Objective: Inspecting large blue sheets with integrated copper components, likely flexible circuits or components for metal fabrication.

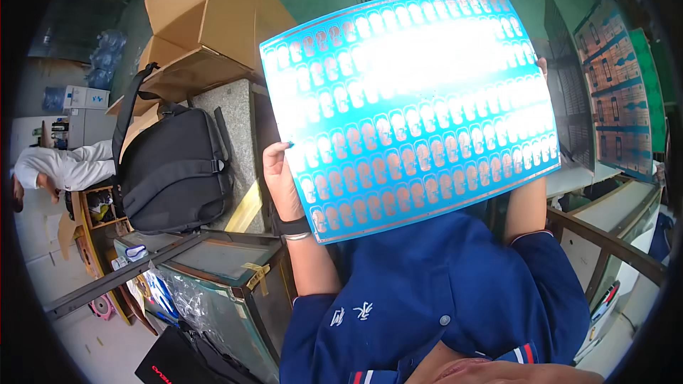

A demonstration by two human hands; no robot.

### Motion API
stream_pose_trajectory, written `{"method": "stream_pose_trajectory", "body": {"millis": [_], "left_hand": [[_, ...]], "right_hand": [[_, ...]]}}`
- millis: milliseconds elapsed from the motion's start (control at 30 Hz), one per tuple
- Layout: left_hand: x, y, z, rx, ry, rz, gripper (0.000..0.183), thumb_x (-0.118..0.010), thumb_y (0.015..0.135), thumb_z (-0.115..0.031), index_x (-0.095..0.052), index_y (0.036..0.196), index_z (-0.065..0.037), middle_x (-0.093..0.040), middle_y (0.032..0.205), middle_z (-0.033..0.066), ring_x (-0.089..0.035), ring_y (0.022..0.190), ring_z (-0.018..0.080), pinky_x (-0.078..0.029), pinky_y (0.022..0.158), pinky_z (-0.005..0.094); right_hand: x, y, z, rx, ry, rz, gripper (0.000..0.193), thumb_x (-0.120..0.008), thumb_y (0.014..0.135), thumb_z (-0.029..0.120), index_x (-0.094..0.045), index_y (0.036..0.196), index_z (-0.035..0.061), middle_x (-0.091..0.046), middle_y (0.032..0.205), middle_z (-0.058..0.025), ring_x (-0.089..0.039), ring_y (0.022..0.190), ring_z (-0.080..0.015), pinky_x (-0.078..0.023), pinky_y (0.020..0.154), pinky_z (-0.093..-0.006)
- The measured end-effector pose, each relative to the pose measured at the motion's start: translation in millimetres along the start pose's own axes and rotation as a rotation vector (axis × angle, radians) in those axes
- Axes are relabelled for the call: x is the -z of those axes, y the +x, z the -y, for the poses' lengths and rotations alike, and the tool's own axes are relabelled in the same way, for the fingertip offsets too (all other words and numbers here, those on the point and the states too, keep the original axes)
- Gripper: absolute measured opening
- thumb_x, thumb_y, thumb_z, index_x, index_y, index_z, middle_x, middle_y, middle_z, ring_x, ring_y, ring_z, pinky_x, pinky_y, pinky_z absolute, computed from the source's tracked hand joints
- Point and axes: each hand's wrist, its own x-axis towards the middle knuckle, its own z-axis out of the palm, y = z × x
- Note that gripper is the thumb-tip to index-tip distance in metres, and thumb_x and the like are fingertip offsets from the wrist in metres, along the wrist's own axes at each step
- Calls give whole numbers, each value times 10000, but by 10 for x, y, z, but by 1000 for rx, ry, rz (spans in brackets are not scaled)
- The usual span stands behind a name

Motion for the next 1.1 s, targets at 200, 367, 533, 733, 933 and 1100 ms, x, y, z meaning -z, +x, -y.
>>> {"method": "stream_pose_trajectory", "body": {"millis": [200, 367, 533, 733, 933, 1100], "left_hand": [[-182, -43, -60, 75, -118, -48, 201, -441, 941, -97, -476, 1124, -22, -547, 1110, 111, -543, 1015, 162, -452, 872, 302], [-46, -65, -31, 78, -54, -43, 264, -460, 932, -85, -440, 1187, -16, -554, 1107, 120, -568, 980, 153, -484, 837, 285], [-53, -46, -25, 76, -48, -60, 248, -466, 931, -83, -457, 1169, -15, -562, 1089, 109, -574, 952, 139, -485, 823, 266], [-10, -22, -19, -28, 150, -84, 253, -478, 940, -150, -483, 1142, 2, -536, 1119, 107, -519, 1006, 147, -421, 882, 281], [138, 14, -78, -90, 350, -131, 295, -448, 954, -176, -457, 1188, 3, -539, 1117, 105, -510, 992, 128, -405, 872, 271], [224, 31, -176, -66, 223, -128, 307, -460, 951, -167, -445, 1203, 8, -547, 1117, 108, -527, 983, 121, -425, 862, 263]], "right_hand": [[-215, -15, -95, 173, 144, 28, 570, -332, 940, 466, -376, 1329, 52, -404, 1350, -183, -458, 1196, -280, -376, 986, -507], [-319, -7, -124, 253, 102, -97, 512, -371, 948, 411, -442, 1278, 26, -467, 1297, -181, -477, 1182, -260, -411, 982, -419], [-254, -1, -67, 304, -1, -194, 471, -366, 953, 360, -424, 1282, 28, -471, 1279, -184, -478, 1182, -266, -448, 950, -432], [-209, -15, -259, 636, -229, -270, 418, -337, 964, 178, -333, 1354, 29, -400, 1346, -187, -455, 1209, -253, -396, 1012, -390], [-142, -28, -179, 471, -486, -310, 454, -350, 970, 262, -361, 1339, -3, -484, 1273, -153, -537, 1099, -168, -476, 875, -278], [153, -99, -76, 175, -694, -326, 442, -423, 955, 277, -454, 1260, -42, -593, 1115, -115, -602, 921, -115, -490, 794, -236]]}}
